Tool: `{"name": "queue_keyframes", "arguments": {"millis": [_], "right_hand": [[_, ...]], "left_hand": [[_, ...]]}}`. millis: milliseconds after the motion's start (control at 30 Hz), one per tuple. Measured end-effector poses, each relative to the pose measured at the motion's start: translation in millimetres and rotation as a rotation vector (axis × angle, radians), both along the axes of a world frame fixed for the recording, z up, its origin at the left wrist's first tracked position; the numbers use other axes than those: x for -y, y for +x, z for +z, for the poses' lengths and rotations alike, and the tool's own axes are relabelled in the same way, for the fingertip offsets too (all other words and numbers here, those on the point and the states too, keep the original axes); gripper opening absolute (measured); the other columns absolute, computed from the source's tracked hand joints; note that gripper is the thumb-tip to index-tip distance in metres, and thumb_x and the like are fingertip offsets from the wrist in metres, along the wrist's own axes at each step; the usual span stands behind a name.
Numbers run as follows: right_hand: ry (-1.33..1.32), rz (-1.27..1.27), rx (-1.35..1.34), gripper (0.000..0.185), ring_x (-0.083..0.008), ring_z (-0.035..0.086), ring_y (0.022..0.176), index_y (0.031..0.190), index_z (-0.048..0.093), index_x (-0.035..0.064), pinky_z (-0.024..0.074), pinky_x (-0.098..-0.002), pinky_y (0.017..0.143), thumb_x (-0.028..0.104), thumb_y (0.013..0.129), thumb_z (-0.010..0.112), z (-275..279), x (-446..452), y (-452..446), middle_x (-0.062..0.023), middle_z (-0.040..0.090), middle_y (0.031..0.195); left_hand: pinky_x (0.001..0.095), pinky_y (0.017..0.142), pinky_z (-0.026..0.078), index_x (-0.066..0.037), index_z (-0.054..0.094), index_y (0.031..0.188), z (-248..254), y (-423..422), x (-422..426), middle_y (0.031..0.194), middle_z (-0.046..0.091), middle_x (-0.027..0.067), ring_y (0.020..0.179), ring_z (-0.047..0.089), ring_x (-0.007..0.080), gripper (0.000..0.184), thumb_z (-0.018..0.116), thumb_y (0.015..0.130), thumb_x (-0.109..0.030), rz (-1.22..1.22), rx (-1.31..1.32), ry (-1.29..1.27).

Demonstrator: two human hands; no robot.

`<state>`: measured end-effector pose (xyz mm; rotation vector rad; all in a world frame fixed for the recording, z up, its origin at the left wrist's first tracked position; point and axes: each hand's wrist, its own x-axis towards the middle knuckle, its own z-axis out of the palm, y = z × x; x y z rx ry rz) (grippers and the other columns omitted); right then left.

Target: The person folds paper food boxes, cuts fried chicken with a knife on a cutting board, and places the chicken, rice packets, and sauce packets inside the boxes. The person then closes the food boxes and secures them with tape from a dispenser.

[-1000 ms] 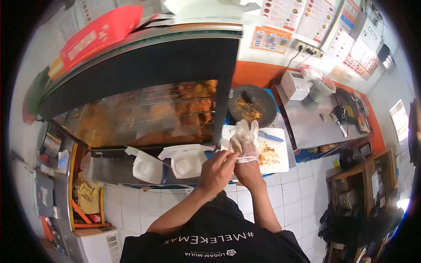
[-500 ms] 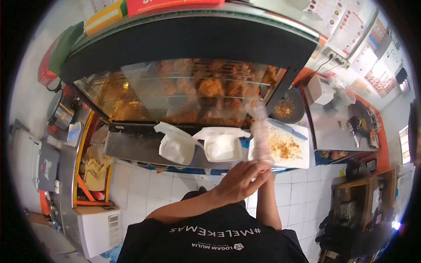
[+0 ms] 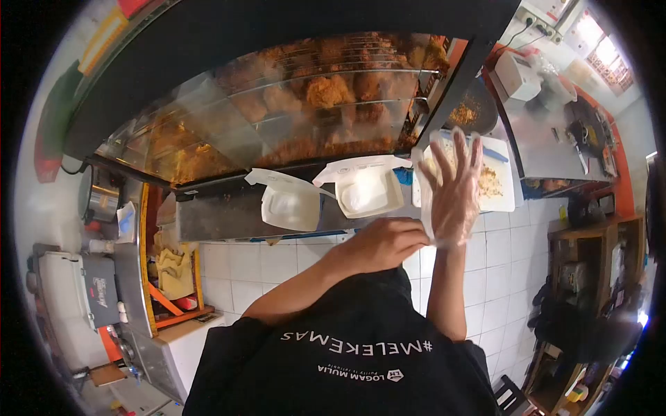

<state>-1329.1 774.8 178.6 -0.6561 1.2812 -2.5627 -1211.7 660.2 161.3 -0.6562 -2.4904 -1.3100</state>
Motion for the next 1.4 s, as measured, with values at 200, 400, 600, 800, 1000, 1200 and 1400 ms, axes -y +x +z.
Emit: {"name": "queue_keyframes", "arguments": {"millis": [200, 400, 600, 800, 1000, 1200, 1400], "right_hand": [[0.242, -0.163, -0.301, 0.076, -0.0321, 0.029, 0.152, 0.161, 0.018, -0.0009, 0.0256, -0.0437, 0.124, 0.025, 0.104, 0.060, 8, 76, -39, -0.0205, 0.026, 0.165], [0.283, -0.109, -0.247, 0.074, -0.0299, 0.035, 0.148, 0.161, 0.020, -0.0012, 0.0321, -0.0397, 0.119, 0.015, 0.102, 0.063, 3, 127, -23, -0.0215, 0.033, 0.162], [0.503, -0.272, -1.010, 0.052, -0.0279, 0.055, 0.132, 0.145, 0.053, 0.0048, 0.0451, -0.0420, 0.110, 0.003, 0.095, 0.066, 15, 145, -19, -0.0185, 0.057, 0.143], [0.964, -0.769, -1.278, 0.033, -0.0337, 0.071, 0.104, 0.124, 0.064, -0.0013, 0.0555, -0.0412, 0.091, 0.018, 0.098, 0.066, 86, 122, -79, -0.0219, 0.067, 0.121], [1.442, -0.590, -1.700, 0.041, -0.0428, 0.068, 0.101, 0.119, 0.067, 0.0059, 0.0537, -0.0499, 0.085, 0.040, 0.096, 0.066, 98, 117, -159, -0.0238, 0.072, 0.106], [1.688, -0.490, -0.886, 0.053, -0.0423, 0.066, 0.110, 0.118, 0.069, 0.0074, 0.0523, -0.0473, 0.091, 0.052, 0.090, 0.066, 122, 136, -174, -0.0226, 0.071, 0.115], [1.636, -0.650, -1.107, 0.064, -0.0424, 0.064, 0.114, 0.124, 0.067, 0.0080, 0.0506, -0.0443, 0.094, 0.058, 0.084, 0.068, 109, 126, -166, -0.0244, 0.069, 0.119]], "left_hand": [[0.0425, 0.083, 0.055, -0.004, 0.071, 0.101, -29, 49, 43, 0.098, 0.068, 0.0110, 0.091, 0.068, 0.0324, 0.013, 0.068, 0.091, -0.012, 0.177, 0.254, 0.036], [0.0388, 0.090, 0.055, -0.006, 0.070, 0.113, -47, 112, 81, 0.108, 0.070, 0.0098, 0.102, 0.069, 0.0266, 0.020, 0.069, 0.095, -0.014, 0.367, 0.592, 0.039], [0.0391, 0.093, 0.054, -0.005, 0.067, 0.120, -63, 132, 89, 0.111, 0.070, 0.0115, 0.104, 0.069, 0.0267, 0.027, 0.070, 0.094, -0.012, 0.435, 0.671, 0.135], [0.0387, 0.094, 0.053, -0.005, 0.066, 0.123, -59, 140, 102, 0.112, 0.070, 0.0118, 0.104, 0.069, 0.0259, 0.032, 0.071, 0.093, -0.010, 0.534, 0.623, 0.195], [0.0393, 0.097, 0.052, -0.005, 0.065, 0.126, -73, 162, 119, 0.112, 0.070, 0.0119, 0.106, 0.068, 0.0260, 0.035, 0.072, 0.092, -0.012, 0.626, 0.643, 0.208], [0.0405, 0.097, 0.051, -0.004, 0.063, 0.129, -86, 178, 130, 0.113, 0.071, 0.0130, 0.108, 0.067, 0.0271, 0.038, 0.071, 0.092, -0.015, 0.669, 0.647, 0.218], [0.0408, 0.097, 0.051, -0.003, 0.062, 0.129, -97, 183, 134, 0.112, 0.070, 0.0137, 0.107, 0.067, 0.0274, 0.040, 0.072, 0.092, -0.015, 0.692, 0.637, 0.267]]}}
